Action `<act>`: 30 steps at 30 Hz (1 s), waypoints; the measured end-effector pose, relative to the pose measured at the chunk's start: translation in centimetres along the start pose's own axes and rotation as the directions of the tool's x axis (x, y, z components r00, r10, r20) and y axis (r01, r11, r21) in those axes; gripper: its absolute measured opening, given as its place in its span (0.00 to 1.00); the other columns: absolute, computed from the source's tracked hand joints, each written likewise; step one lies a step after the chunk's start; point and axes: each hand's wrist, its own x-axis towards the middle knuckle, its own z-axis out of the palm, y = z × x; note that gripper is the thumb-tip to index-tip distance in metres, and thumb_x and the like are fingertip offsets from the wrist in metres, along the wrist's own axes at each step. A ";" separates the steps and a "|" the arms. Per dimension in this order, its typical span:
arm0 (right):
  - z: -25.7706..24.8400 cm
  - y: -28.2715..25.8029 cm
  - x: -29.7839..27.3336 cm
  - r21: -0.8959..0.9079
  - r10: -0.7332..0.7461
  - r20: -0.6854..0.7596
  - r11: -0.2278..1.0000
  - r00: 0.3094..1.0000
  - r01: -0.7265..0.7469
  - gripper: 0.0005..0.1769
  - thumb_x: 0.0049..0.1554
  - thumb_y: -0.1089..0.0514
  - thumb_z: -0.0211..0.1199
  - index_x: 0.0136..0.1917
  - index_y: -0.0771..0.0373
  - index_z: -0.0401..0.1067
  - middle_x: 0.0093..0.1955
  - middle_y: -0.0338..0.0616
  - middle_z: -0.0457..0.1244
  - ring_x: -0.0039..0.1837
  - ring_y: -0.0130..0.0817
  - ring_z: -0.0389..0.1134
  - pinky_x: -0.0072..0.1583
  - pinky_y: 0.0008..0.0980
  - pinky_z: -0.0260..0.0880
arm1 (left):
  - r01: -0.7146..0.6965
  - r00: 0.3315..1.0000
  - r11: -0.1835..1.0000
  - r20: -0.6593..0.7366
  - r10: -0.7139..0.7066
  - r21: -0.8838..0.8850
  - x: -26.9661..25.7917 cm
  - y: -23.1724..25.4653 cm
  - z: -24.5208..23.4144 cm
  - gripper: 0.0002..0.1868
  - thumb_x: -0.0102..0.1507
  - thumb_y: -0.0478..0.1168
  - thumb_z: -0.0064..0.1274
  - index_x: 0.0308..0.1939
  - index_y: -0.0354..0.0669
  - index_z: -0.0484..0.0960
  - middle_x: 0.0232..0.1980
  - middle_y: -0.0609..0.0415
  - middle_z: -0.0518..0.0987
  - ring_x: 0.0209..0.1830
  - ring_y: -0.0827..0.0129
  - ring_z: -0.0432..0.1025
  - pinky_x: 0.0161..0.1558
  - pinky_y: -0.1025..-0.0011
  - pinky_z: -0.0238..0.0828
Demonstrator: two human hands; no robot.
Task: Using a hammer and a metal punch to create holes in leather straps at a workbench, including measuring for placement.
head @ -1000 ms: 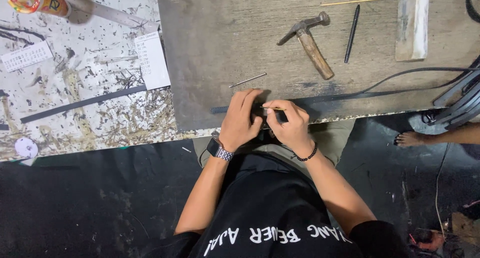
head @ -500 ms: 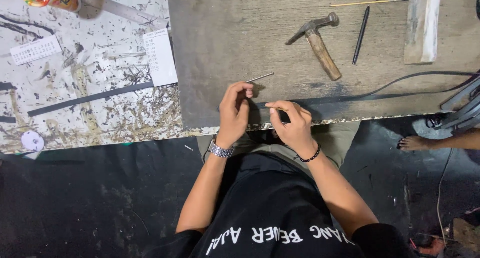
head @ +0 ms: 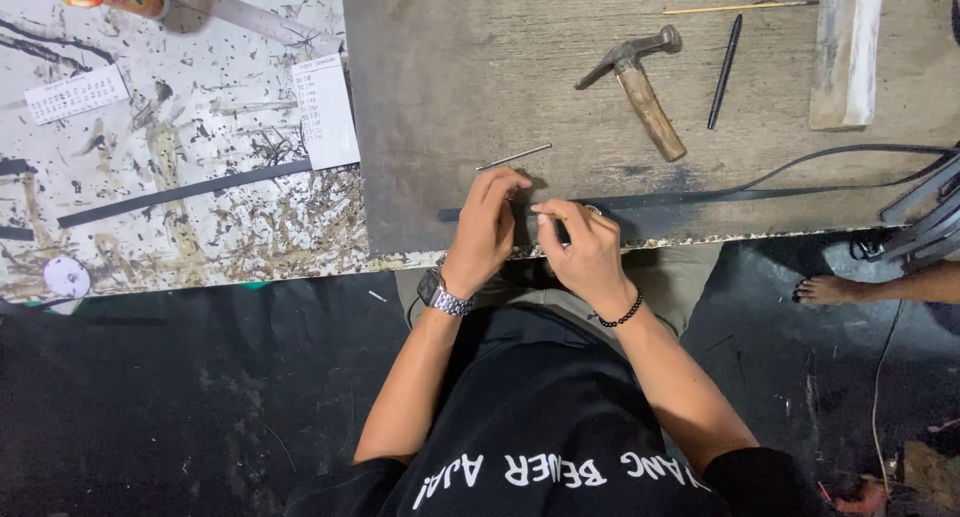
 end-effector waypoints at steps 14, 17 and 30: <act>-1.3 0.7 -0.5 0.010 0.070 -0.035 0.998 0.997 -0.069 0.02 0.62 0.63 0.63 0.49 0.59 0.74 0.46 0.43 0.73 0.47 0.46 0.75 0.46 0.38 0.75 | -0.039 0.999 0.999 0.010 0.038 0.036 0.1 -0.4 0.2 0.19 0.62 0.17 0.43 0.53 0.37 0.76 0.49 0.47 0.72 0.50 0.47 0.72 0.55 0.53 0.73; -1.2 0.8 -0.5 0.002 0.059 -0.034 0.998 0.998 -0.059 0.03 0.62 0.64 0.63 0.50 0.59 0.75 0.46 0.43 0.73 0.47 0.46 0.75 0.46 0.37 0.75 | -0.052 0.999 0.997 0.012 0.051 0.058 0.2 -0.1 0.2 0.16 0.63 0.19 0.45 0.50 0.37 0.77 0.48 0.48 0.72 0.51 0.48 0.72 0.55 0.54 0.73; -1.3 0.4 -0.3 -0.024 0.068 -0.015 0.997 0.998 -0.068 0.03 0.62 0.64 0.63 0.50 0.59 0.74 0.44 0.42 0.72 0.46 0.45 0.75 0.47 0.38 0.76 | -0.120 0.993 0.967 0.038 0.114 0.227 -0.4 -1.3 0.9 0.04 0.65 0.33 0.58 0.43 0.39 0.81 0.50 0.50 0.73 0.48 0.52 0.73 0.50 0.57 0.75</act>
